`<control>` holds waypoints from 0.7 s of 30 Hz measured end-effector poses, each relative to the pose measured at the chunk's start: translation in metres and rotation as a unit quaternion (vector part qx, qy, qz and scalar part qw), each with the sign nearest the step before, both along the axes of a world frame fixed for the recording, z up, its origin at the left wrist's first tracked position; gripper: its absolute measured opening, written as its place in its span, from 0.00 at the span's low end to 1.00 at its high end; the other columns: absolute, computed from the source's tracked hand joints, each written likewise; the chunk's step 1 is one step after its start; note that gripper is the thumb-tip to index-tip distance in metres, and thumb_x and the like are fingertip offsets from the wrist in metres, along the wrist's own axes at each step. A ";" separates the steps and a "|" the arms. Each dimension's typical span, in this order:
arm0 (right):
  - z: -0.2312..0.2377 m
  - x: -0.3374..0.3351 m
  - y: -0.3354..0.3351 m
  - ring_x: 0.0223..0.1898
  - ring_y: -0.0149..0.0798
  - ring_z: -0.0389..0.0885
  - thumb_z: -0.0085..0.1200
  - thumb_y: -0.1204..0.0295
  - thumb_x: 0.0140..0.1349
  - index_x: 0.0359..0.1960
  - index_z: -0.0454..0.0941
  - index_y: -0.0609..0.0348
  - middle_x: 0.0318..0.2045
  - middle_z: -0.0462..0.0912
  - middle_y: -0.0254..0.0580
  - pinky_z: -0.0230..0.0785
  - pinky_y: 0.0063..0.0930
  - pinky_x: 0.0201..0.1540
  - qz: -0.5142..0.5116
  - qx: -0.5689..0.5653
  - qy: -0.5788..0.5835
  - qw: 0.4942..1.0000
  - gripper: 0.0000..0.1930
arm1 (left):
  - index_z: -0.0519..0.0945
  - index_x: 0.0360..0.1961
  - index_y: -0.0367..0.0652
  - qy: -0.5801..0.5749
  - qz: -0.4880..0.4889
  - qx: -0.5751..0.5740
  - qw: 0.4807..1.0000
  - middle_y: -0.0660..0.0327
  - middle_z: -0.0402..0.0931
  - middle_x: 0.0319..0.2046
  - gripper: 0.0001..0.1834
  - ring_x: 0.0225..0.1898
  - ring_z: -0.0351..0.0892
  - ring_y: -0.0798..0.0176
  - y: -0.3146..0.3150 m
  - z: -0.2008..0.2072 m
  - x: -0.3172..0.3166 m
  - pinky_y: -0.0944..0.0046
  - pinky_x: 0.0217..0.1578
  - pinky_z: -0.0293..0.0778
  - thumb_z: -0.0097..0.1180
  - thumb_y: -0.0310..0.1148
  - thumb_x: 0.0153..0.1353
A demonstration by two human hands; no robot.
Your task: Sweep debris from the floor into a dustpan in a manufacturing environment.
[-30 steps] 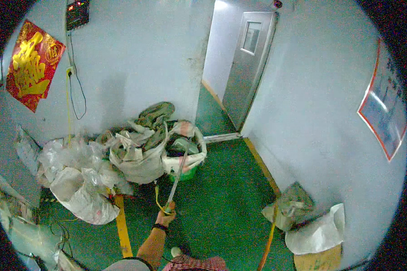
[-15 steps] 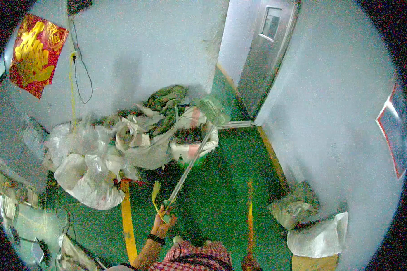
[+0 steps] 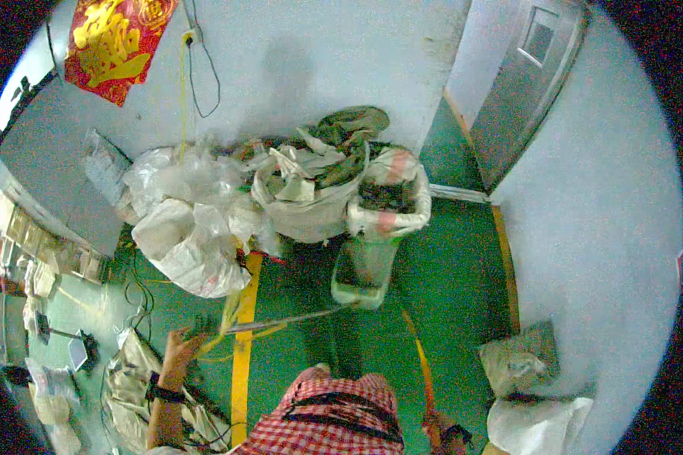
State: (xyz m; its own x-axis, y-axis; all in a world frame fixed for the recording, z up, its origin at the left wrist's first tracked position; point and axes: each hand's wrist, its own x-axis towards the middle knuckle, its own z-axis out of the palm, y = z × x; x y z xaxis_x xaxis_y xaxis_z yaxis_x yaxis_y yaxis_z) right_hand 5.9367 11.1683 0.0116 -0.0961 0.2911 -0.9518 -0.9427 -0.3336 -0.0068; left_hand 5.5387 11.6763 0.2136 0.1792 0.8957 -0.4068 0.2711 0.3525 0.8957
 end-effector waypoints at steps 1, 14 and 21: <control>0.010 0.007 0.032 0.13 0.29 0.61 0.42 0.70 0.51 0.16 0.62 0.54 0.11 0.63 0.31 0.57 0.19 0.15 0.003 0.001 0.000 1.000 0.09 | 0.76 0.28 0.36 0.005 -0.055 0.018 0.998 0.67 0.71 0.17 0.12 0.18 0.65 0.77 0.008 -0.021 0.003 0.74 0.17 0.62 0.57 0.32 0.43; -0.032 0.034 0.502 0.09 0.29 0.58 0.46 0.63 0.45 0.12 0.59 0.55 0.08 0.60 0.31 0.55 0.21 0.13 -0.135 0.270 0.254 0.919 0.13 | 0.72 0.20 0.37 0.299 -0.175 0.273 0.897 0.52 0.71 0.19 0.15 0.20 0.70 0.49 0.182 -0.180 0.112 0.55 0.23 0.66 0.51 0.41 0.42; -0.067 0.072 0.728 0.18 0.43 0.70 0.29 0.39 0.51 0.24 0.70 0.64 0.17 0.71 0.45 0.64 0.33 0.21 -0.110 0.291 0.100 0.945 0.34 | 0.73 0.31 0.37 0.365 -0.198 0.253 0.874 0.50 0.72 0.28 0.15 0.30 0.73 0.51 0.249 -0.167 0.165 0.55 0.30 0.70 0.52 0.37 0.44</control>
